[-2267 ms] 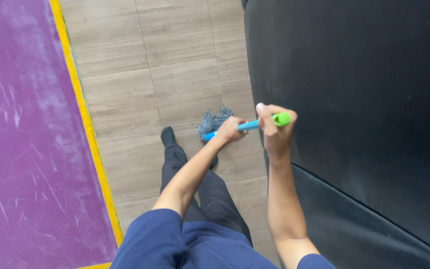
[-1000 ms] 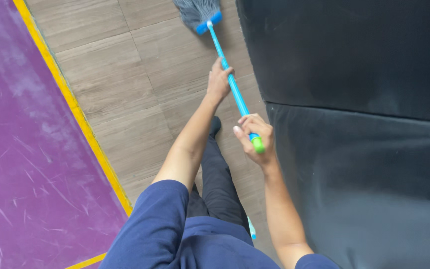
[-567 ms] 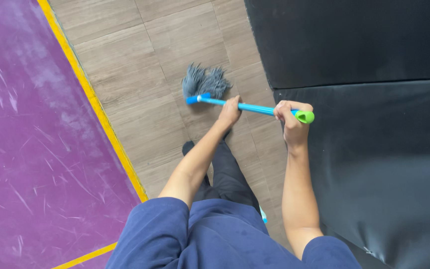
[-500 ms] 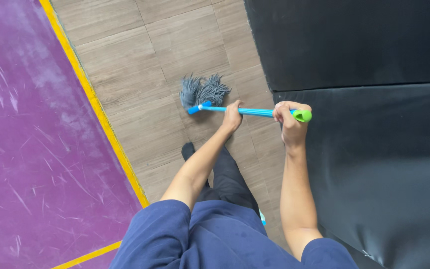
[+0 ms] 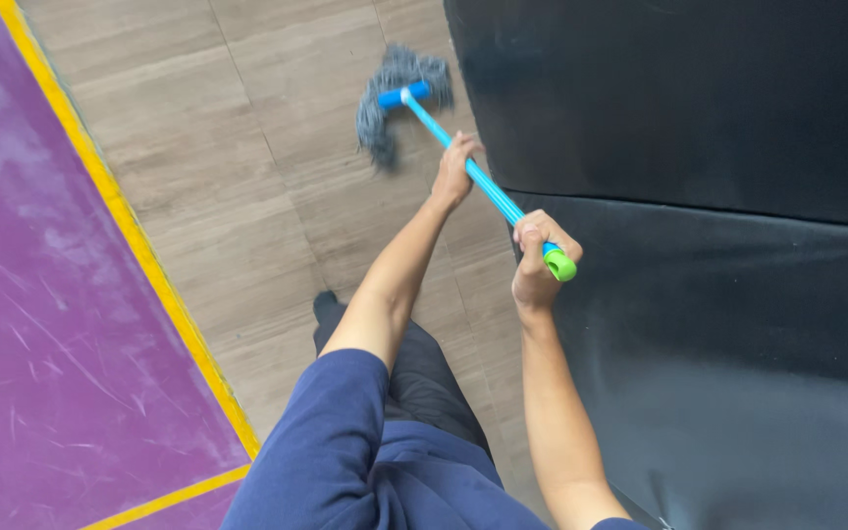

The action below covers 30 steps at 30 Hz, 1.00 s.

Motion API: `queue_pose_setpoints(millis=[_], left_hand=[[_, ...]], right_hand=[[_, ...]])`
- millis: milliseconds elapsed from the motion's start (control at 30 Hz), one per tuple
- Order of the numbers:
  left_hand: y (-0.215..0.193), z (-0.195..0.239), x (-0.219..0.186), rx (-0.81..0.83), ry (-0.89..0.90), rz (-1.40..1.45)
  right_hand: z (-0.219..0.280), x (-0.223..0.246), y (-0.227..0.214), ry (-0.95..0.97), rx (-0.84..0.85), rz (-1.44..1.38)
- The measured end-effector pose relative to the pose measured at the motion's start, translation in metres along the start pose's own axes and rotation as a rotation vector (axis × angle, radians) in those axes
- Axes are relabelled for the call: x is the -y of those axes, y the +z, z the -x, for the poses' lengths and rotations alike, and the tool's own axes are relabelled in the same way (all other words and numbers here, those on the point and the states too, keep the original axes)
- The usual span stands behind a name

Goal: The person mops a wood-patterned floor next to a purple and black mat by hand, then picks up a water bottle and pours liquid onto the floor to continue mopping.

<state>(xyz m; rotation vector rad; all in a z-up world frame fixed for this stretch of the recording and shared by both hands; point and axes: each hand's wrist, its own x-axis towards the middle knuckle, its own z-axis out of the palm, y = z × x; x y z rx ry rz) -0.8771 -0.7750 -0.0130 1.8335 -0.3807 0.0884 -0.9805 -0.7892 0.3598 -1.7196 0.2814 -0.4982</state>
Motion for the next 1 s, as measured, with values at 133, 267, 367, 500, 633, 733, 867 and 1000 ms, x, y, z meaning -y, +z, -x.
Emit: queue_pose_setpoints(millis=[133, 267, 367, 500, 633, 733, 867, 1000], left_hand=[[0.001, -0.035, 0.027, 0.04, -0.148, -0.226], [-0.029, -0.063, 0.037, 0.43, -0.467, -0.256], [-0.043, -0.095, 0.066, 0.415, -0.42, -0.293], [-0.056, -0.147, 0.105, 0.379, -0.488, -0.284], [-0.062, -0.207, 0.107, 0.312, -0.4, -0.336], [-0.043, -0.25, 0.092, 0.345, -0.385, -0.475], [0.009, -0.259, 0.083, 0.45, -0.196, -0.528], [0.052, -0.213, 0.073, 0.374, -0.122, -0.383]], right_hand=[[0.006, -0.081, -0.016, -0.005, -0.006, 0.058], [-0.009, -0.164, -0.011, 0.089, 0.008, 0.058], [-0.058, -0.224, 0.035, 0.072, 0.128, 0.059], [-0.157, -0.274, 0.08, -0.004, 0.115, 0.026], [-0.206, -0.264, 0.064, -0.015, 0.135, 0.123], [-0.206, -0.228, 0.024, 0.075, 0.137, 0.203], [-0.19, -0.164, -0.022, 0.099, 0.143, 0.246], [-0.174, -0.106, -0.053, 0.138, 0.066, 0.136]])
